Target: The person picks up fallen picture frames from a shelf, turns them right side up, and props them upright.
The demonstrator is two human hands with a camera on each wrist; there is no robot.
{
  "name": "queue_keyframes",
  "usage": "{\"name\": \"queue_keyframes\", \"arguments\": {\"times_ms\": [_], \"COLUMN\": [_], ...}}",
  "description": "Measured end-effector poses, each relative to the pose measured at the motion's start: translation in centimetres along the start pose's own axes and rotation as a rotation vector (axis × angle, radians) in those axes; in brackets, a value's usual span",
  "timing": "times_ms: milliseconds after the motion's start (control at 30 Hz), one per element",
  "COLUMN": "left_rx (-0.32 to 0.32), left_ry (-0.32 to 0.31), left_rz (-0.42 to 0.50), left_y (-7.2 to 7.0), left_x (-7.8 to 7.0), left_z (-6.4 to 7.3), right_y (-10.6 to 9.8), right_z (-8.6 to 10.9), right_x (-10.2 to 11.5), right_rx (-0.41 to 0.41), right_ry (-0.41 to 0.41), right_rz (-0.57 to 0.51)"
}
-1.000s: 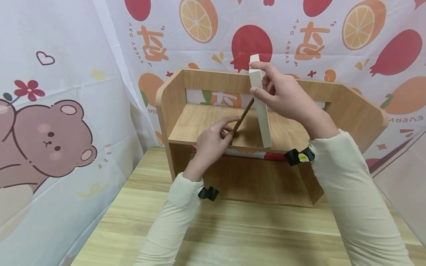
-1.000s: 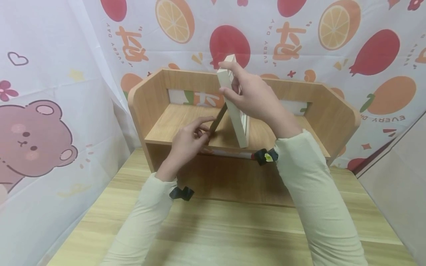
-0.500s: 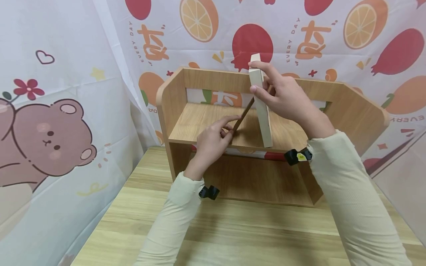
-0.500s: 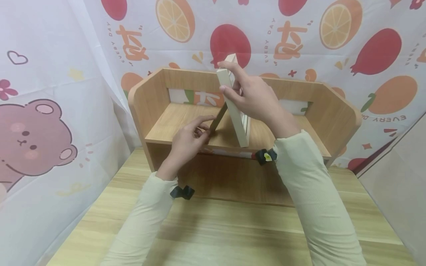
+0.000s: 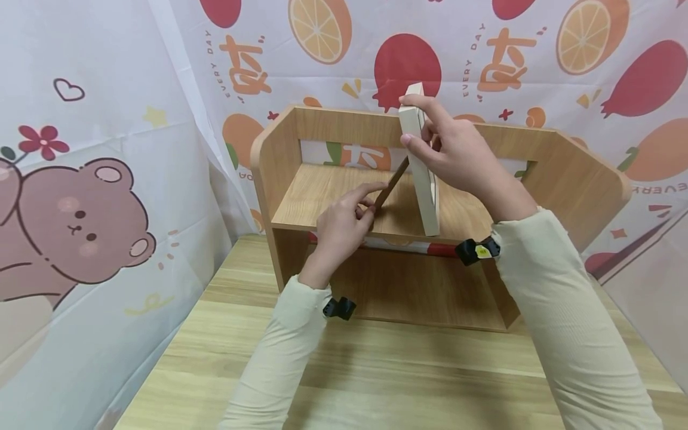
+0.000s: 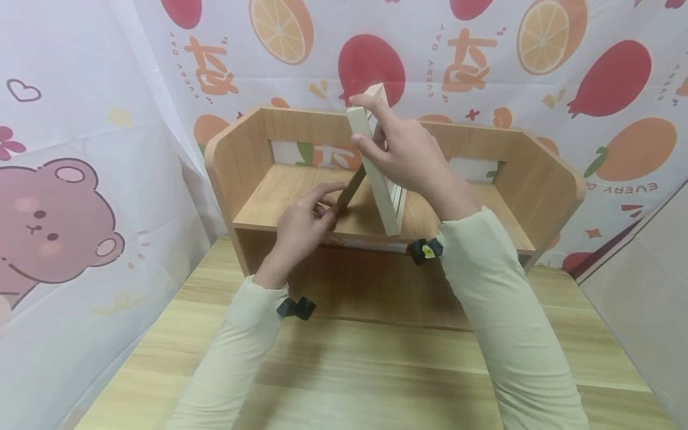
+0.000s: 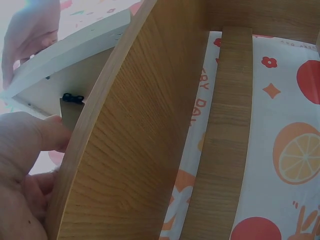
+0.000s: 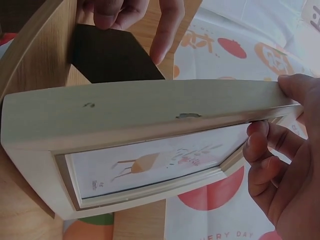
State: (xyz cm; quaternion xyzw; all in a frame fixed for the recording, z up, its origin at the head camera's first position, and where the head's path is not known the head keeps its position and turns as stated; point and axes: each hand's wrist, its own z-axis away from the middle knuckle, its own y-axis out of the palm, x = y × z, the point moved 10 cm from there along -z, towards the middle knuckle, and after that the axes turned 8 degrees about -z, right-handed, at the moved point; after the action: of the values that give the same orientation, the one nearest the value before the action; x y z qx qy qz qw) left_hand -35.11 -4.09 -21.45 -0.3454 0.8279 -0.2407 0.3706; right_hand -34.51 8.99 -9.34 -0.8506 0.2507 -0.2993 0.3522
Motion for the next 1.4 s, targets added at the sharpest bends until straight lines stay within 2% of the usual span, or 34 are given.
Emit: {"name": "queue_keyframes", "arguments": {"times_ms": [400, 833, 1400], "left_rx": [-0.029, -0.065, -0.165], "left_ry": [-0.029, -0.067, -0.104], "left_rz": [-0.033, -0.068, -0.094], "left_y": [-0.2, -0.4, -1.0], "left_x": [0.0, 0.3, 0.3], "left_z": [-0.1, -0.2, -0.2], "right_y": [0.0, 0.2, 0.5], "right_z": [-0.4, -0.6, -0.8], "right_x": [-0.1, 0.1, 0.1], "right_rx": [-0.017, -0.036, -0.032], "right_ry": [0.028, 0.049, 0.101], "right_rz": [-0.019, 0.007, 0.037]}}
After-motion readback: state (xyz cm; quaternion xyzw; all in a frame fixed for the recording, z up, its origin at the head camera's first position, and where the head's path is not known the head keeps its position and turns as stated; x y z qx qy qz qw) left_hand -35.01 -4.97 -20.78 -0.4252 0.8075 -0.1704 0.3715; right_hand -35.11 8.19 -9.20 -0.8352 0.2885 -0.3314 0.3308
